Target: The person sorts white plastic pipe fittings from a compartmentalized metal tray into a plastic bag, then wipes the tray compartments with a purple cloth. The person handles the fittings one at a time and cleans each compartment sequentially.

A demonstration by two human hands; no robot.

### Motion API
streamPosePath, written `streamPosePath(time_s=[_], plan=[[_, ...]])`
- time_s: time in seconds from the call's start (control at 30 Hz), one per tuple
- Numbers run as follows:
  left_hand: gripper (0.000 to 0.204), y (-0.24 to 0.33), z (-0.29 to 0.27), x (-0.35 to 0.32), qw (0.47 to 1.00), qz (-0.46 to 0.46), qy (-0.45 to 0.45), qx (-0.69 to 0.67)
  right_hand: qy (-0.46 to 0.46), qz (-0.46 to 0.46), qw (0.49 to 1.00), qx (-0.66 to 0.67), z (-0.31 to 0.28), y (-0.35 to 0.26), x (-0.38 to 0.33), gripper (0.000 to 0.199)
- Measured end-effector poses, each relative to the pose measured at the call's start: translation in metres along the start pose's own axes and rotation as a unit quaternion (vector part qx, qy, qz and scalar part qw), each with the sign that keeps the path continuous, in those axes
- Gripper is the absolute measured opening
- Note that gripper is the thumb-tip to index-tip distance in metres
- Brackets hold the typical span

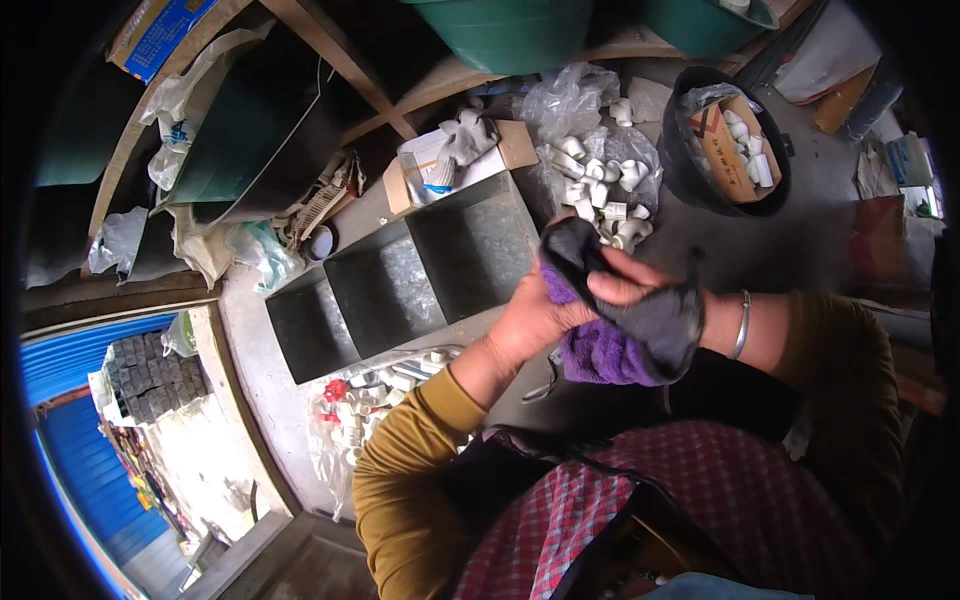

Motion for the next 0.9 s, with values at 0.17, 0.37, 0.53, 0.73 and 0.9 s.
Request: streamPosePath(time_s=[0.17,0.37,0.53,0.73,0.9], plan=[[0.06,0.014,-0.031,-0.03,0.987,0.009,0.158,0.009,-0.021,-0.088,0.921,-0.379,-0.01,-0.012,0.006,0.045],[0.042,0.082,-0.093,-0.12,0.895,0.082,0.429,-0.094,0.026,-0.067,0.892,-0.447,-0.026,-0.033,0.015,0.038],[0.052,0.073,-0.087,-0.197,0.789,0.143,0.558,-0.212,-0.015,-0.051,0.856,-0.514,-0.012,-0.038,0.021,0.034],[0.063,0.056,-0.088,-0.239,0.708,0.134,0.666,-0.196,-0.044,0.021,0.847,-0.529,-0.006,-0.024,0.047,0.039],[0.058,0.075,-0.088,-0.242,0.707,0.189,0.628,-0.264,-0.058,0.012,0.713,-0.699,0.011,0.0,0.043,0.038]])
Point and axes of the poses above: each hand's wrist, its own x-axis towards the middle knuckle, its own z-axis out of the palm, y = z × x, the point moved 8 cm from there along x, towards the middle knuckle, and after that the axes turned 8 degrees about z, right-handed, at the moved point
